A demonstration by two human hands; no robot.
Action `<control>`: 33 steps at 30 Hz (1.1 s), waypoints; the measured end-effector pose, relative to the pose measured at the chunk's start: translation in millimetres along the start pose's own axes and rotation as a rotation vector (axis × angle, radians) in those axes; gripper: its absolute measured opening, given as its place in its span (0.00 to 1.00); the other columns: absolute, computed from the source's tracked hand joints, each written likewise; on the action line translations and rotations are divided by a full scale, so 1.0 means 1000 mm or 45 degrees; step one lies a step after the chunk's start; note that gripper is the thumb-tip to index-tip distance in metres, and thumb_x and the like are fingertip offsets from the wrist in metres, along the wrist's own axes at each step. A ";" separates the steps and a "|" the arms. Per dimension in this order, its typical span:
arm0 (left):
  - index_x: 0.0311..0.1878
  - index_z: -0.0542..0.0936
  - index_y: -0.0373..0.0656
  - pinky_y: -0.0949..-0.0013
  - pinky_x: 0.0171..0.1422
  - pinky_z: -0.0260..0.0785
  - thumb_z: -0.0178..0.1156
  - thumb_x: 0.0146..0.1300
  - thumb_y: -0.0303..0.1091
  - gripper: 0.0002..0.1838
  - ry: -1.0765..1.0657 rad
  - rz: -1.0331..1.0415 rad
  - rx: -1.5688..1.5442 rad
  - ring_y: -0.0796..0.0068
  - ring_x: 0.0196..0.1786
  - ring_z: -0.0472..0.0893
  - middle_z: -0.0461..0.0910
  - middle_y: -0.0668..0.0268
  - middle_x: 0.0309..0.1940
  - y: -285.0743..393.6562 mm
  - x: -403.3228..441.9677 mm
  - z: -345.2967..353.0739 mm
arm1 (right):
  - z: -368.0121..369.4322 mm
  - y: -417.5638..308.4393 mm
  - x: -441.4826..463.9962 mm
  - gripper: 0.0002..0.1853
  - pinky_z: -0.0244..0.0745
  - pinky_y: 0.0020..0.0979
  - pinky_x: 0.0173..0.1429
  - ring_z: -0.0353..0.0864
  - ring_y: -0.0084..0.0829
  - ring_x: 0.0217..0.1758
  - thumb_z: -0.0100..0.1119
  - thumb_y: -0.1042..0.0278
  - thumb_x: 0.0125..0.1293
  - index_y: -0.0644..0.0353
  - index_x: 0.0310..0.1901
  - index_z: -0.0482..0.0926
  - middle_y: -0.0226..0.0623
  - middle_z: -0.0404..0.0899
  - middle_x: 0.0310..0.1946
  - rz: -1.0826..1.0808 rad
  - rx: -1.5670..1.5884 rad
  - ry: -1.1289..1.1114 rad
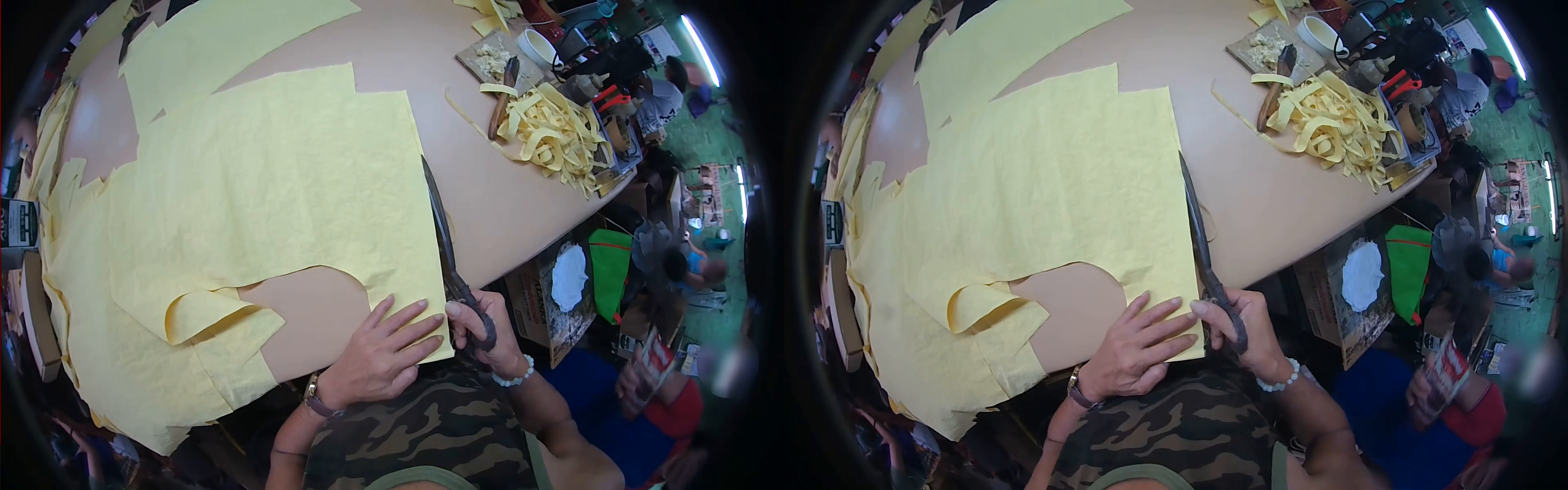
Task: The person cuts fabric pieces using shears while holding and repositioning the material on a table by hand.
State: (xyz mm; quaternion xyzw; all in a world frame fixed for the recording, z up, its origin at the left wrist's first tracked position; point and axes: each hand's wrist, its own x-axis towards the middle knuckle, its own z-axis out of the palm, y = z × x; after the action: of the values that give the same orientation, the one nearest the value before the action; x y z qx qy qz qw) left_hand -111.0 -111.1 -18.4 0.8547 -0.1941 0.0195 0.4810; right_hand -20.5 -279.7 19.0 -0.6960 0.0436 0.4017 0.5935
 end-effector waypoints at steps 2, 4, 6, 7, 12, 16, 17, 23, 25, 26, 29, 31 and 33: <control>0.50 0.75 0.46 0.44 0.65 0.50 0.50 0.46 0.31 0.23 0.010 -0.005 -0.007 0.58 0.63 0.64 0.69 0.63 0.57 0.000 0.000 -0.001 | 0.001 0.000 0.001 0.14 0.57 0.16 0.18 0.65 0.13 0.13 0.61 0.60 0.58 0.64 0.26 0.75 0.24 0.68 0.12 0.004 0.008 0.011; 0.50 0.75 0.46 0.44 0.65 0.50 0.50 0.46 0.32 0.23 0.008 -0.009 -0.011 0.58 0.63 0.64 0.69 0.63 0.57 0.000 0.000 -0.001 | 0.000 -0.001 0.001 0.14 0.57 0.16 0.18 0.65 0.13 0.13 0.61 0.60 0.58 0.64 0.26 0.75 0.25 0.68 0.12 0.021 -0.024 0.016; 0.50 0.75 0.46 0.44 0.65 0.50 0.50 0.46 0.32 0.23 0.009 -0.010 -0.020 0.58 0.63 0.64 0.69 0.63 0.57 0.000 0.000 -0.001 | 0.000 -0.002 0.000 0.14 0.57 0.16 0.18 0.65 0.13 0.13 0.61 0.60 0.58 0.64 0.26 0.75 0.25 0.68 0.12 0.033 -0.059 0.023; 0.50 0.75 0.46 0.44 0.65 0.50 0.50 0.46 0.32 0.23 0.010 -0.010 -0.026 0.58 0.63 0.64 0.69 0.63 0.57 0.000 -0.001 -0.001 | 0.000 -0.002 0.000 0.14 0.56 0.16 0.18 0.65 0.13 0.12 0.61 0.60 0.58 0.64 0.26 0.75 0.25 0.69 0.13 0.035 -0.077 0.027; 0.49 0.76 0.46 0.44 0.65 0.50 0.50 0.46 0.31 0.23 0.009 -0.004 -0.029 0.58 0.64 0.63 0.69 0.63 0.57 0.000 0.000 -0.001 | -0.001 -0.006 0.003 0.13 0.56 0.15 0.17 0.65 0.13 0.12 0.61 0.61 0.57 0.64 0.25 0.75 0.25 0.69 0.14 -0.012 -0.084 0.018; 0.49 0.76 0.46 0.44 0.65 0.50 0.50 0.45 0.31 0.23 0.012 -0.001 -0.029 0.58 0.64 0.63 0.69 0.63 0.57 -0.001 -0.001 -0.002 | 0.000 -0.010 0.009 0.13 0.56 0.15 0.17 0.65 0.13 0.12 0.61 0.62 0.57 0.64 0.25 0.75 0.25 0.69 0.14 -0.024 -0.017 0.007; 0.49 0.76 0.46 0.44 0.65 0.50 0.50 0.45 0.31 0.23 0.016 0.000 -0.031 0.58 0.64 0.63 0.69 0.63 0.57 -0.001 -0.001 -0.002 | 0.000 -0.010 0.009 0.13 0.56 0.16 0.17 0.65 0.13 0.12 0.61 0.62 0.57 0.64 0.25 0.75 0.25 0.69 0.14 -0.017 -0.012 0.011; 0.49 0.76 0.47 0.43 0.65 0.50 0.50 0.45 0.31 0.23 0.032 0.008 -0.051 0.57 0.63 0.63 0.69 0.63 0.58 -0.002 -0.002 -0.001 | 0.001 -0.012 0.007 0.15 0.57 0.16 0.18 0.64 0.15 0.13 0.58 0.59 0.58 0.62 0.23 0.72 0.26 0.67 0.12 0.029 -0.122 0.018; 0.49 0.76 0.47 0.43 0.65 0.51 0.50 0.45 0.31 0.23 0.020 0.014 -0.060 0.57 0.63 0.63 0.68 0.63 0.58 -0.002 -0.003 -0.001 | 0.000 -0.014 0.009 0.16 0.57 0.16 0.18 0.64 0.15 0.13 0.58 0.59 0.58 0.63 0.23 0.72 0.26 0.67 0.12 -0.020 -0.098 0.001; 0.49 0.76 0.47 0.43 0.65 0.51 0.50 0.45 0.31 0.23 0.014 0.018 -0.064 0.57 0.63 0.63 0.68 0.63 0.58 -0.002 -0.003 -0.001 | 0.001 -0.015 0.011 0.16 0.57 0.16 0.18 0.64 0.15 0.13 0.59 0.59 0.58 0.63 0.23 0.72 0.26 0.67 0.12 -0.045 -0.085 -0.007; 0.48 0.76 0.47 0.43 0.65 0.51 0.49 0.45 0.31 0.23 0.030 0.021 -0.065 0.57 0.63 0.64 0.68 0.63 0.58 -0.002 -0.003 -0.002 | 0.002 -0.017 0.016 0.15 0.56 0.16 0.16 0.64 0.13 0.12 0.60 0.60 0.58 0.63 0.23 0.74 0.25 0.67 0.12 -0.054 -0.007 0.003; 0.48 0.76 0.46 0.43 0.65 0.51 0.49 0.45 0.31 0.22 0.037 0.017 -0.070 0.57 0.63 0.64 0.69 0.63 0.58 -0.003 -0.004 -0.002 | 0.001 -0.016 0.018 0.15 0.56 0.16 0.16 0.63 0.13 0.12 0.60 0.60 0.58 0.63 0.22 0.73 0.25 0.67 0.12 -0.038 0.009 -0.001; 0.48 0.76 0.46 0.43 0.65 0.51 0.49 0.45 0.31 0.22 0.042 0.017 -0.078 0.57 0.63 0.64 0.69 0.63 0.57 -0.003 -0.005 -0.001 | 0.001 -0.016 0.017 0.15 0.56 0.16 0.16 0.63 0.13 0.12 0.60 0.60 0.58 0.63 0.22 0.73 0.25 0.67 0.13 -0.021 0.005 0.001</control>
State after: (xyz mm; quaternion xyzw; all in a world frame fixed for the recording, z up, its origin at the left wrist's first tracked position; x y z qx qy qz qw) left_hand -114.1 -107.3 -20.8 0.8378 -0.1926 0.0308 0.5099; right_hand -0.9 -267.0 20.7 -0.6954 0.0386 0.3964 0.5981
